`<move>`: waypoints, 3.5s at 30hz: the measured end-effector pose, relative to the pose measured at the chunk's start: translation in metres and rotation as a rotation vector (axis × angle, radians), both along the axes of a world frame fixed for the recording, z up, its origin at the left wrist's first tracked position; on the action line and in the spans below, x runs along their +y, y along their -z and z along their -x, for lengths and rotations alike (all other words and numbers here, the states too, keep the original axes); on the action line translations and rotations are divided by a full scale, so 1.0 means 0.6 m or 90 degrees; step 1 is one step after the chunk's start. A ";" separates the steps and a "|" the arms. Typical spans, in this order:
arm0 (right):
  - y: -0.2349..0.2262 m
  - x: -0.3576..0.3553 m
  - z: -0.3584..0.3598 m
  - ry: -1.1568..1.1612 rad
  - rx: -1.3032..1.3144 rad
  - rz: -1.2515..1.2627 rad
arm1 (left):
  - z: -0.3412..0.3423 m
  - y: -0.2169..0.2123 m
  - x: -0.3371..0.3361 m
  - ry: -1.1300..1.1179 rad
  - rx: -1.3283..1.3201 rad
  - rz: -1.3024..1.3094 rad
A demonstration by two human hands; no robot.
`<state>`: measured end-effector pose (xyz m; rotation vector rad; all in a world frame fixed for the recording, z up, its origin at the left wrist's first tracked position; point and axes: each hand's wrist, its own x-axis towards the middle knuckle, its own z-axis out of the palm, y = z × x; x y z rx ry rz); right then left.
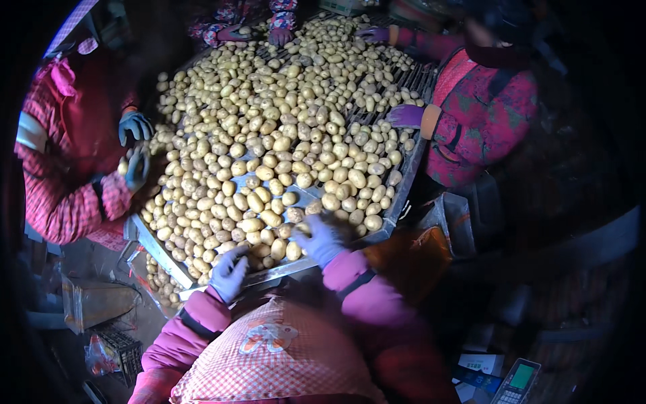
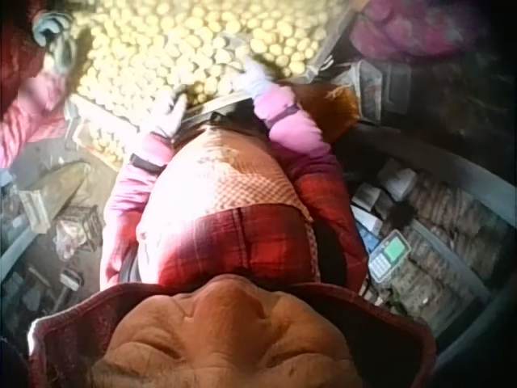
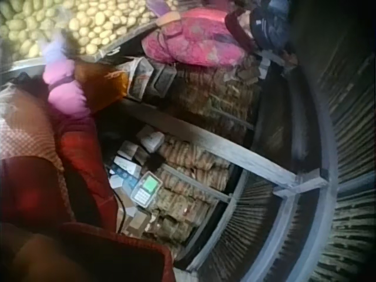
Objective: Sorting potatoes by hand on a sorting table and placing them into crates or bags.
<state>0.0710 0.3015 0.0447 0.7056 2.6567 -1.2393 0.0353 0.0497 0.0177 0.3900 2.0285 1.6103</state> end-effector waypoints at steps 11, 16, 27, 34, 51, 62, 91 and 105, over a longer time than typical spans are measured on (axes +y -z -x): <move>0.057 0.176 -0.001 -0.008 0.050 -0.514 | 0.053 0.010 0.016 -0.019 -0.668 -0.416; 0.093 0.117 -0.037 -0.102 0.019 -0.515 | 0.060 0.012 0.036 -0.140 -0.736 -0.361; 0.033 0.180 0.038 -0.038 0.191 -0.263 | 0.064 0.022 0.048 -0.152 -0.727 -0.433; 0.056 0.156 0.069 -0.227 -0.016 -0.467 | 0.051 0.041 0.045 -0.126 -0.669 -0.466; 0.000 0.128 0.131 -0.258 0.006 0.060 | 0.031 -0.018 0.108 -0.077 -0.690 -0.521; 0.021 0.107 0.054 -0.418 -0.117 -0.362 | 0.043 -0.007 0.139 -0.094 -0.768 -0.692; 0.029 0.280 0.197 -0.232 -0.269 -0.405 | 0.024 -0.066 0.170 -0.038 -0.710 -0.731; -0.088 0.059 0.032 0.068 -0.008 0.659 | 0.039 -0.069 0.132 0.019 -0.747 -0.704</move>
